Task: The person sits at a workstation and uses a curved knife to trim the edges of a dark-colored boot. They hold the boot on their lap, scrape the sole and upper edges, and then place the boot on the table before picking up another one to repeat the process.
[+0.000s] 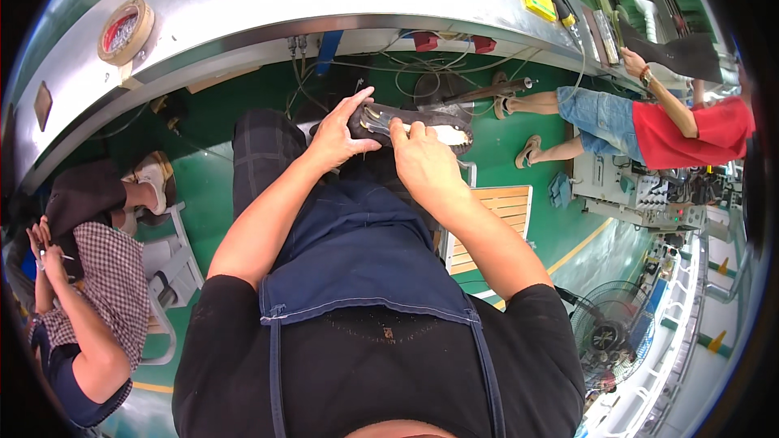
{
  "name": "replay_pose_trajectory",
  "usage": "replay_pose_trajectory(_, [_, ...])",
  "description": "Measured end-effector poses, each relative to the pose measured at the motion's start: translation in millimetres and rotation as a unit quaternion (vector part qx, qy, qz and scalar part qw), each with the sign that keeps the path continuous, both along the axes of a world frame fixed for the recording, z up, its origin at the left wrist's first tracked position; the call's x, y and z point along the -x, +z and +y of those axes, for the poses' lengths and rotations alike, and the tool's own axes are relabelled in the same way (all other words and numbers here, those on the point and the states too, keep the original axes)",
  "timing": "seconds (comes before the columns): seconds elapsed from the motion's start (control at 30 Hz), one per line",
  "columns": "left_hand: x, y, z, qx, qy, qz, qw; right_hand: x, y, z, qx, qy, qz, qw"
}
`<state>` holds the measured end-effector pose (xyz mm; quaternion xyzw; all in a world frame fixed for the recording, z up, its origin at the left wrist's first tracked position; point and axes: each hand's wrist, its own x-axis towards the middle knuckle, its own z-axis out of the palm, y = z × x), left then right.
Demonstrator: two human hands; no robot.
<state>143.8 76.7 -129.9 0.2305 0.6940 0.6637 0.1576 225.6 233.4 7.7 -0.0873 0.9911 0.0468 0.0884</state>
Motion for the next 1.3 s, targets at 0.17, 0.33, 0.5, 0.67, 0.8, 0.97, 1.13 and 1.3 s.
replay_pose_trajectory(0.17, [3,5,-2,0.025,-0.006,0.017,1.0,0,2,-3,0.018,0.004,-0.015,1.0])
replay_pose_trajectory(0.33, [5,-2,-2,0.015,0.006,0.089,0.996,6,3,-1,0.585,-0.34,-0.299,0.673])
replay_pose_trajectory(0.5, [9,0,-5,0.041,0.01,0.175,0.984,-14,-44,18,0.745,-0.387,-0.325,0.435])
replay_pose_trajectory(0.67, [8,3,-9,0.104,-0.001,0.246,0.964,-6,-12,27,0.659,-0.367,-0.368,0.544])
replay_pose_trajectory(0.8, [5,3,-12,0.146,-0.008,0.306,0.941,-5,25,20,0.477,-0.259,-0.227,0.808])
replay_pose_trajectory(0.97, [-4,-3,-6,0.11,0.036,0.16,0.98,-8,-11,-3,0.462,-0.138,0.027,0.876])
replay_pose_trajectory(1.13, [-4,-11,-7,0.134,0.034,0.123,0.983,1,-20,-7,0.4,-0.135,-0.012,0.906])
replay_pose_trajectory(1.3, [-2,-6,-7,0.077,0.018,0.11,0.991,-10,-36,3,0.353,-0.178,-0.024,0.918])
